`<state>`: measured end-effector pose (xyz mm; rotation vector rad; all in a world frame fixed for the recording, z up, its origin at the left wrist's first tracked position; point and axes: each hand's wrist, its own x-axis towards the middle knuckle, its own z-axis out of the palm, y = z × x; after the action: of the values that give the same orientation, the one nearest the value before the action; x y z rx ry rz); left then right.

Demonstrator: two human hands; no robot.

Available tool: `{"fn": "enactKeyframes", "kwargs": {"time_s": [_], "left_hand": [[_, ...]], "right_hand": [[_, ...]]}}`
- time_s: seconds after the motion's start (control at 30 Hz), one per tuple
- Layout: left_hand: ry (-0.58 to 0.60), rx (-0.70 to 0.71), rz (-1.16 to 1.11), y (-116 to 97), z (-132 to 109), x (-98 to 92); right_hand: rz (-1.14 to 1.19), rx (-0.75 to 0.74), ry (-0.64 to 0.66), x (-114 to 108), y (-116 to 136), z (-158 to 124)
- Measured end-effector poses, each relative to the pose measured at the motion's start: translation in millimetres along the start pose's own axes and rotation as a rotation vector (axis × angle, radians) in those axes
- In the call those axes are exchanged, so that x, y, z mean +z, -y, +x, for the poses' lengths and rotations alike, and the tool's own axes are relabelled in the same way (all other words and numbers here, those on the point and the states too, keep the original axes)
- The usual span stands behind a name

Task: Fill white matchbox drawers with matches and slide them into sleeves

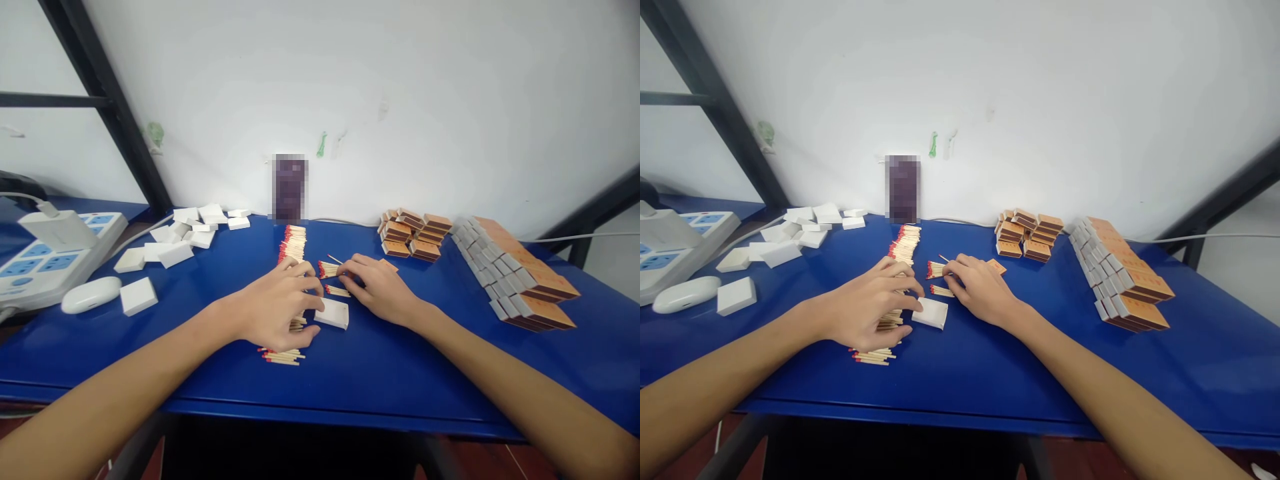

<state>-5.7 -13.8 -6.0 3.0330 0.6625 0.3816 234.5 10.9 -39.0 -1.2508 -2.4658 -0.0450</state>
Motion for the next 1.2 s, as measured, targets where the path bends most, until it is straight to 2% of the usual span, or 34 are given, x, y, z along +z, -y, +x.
{"fn": "enactKeyframes", "kwargs": {"time_s": [0.17,0.47,0.73,0.97,1.2], "left_hand": [[-0.001,-0.001,-0.012,0,0,0.4],[-0.018,0.017,0.006,0,1,1.6],[-0.017,0.026,-0.005,-1,0,1.6],[-0.019,0.028,-0.001,-1,1,1.5],[-0.008,0.019,-0.005,-1,1,1.2]], "right_hand": [[-0.064,0.031,0.003,3,-2,6],[-0.108,-0.037,0.072,0,2,11],[-0.031,-0.062,0.115,3,6,14],[-0.026,0.057,0.102,-4,5,14],[0.032,0.08,0.151,-6,5,15]]}}
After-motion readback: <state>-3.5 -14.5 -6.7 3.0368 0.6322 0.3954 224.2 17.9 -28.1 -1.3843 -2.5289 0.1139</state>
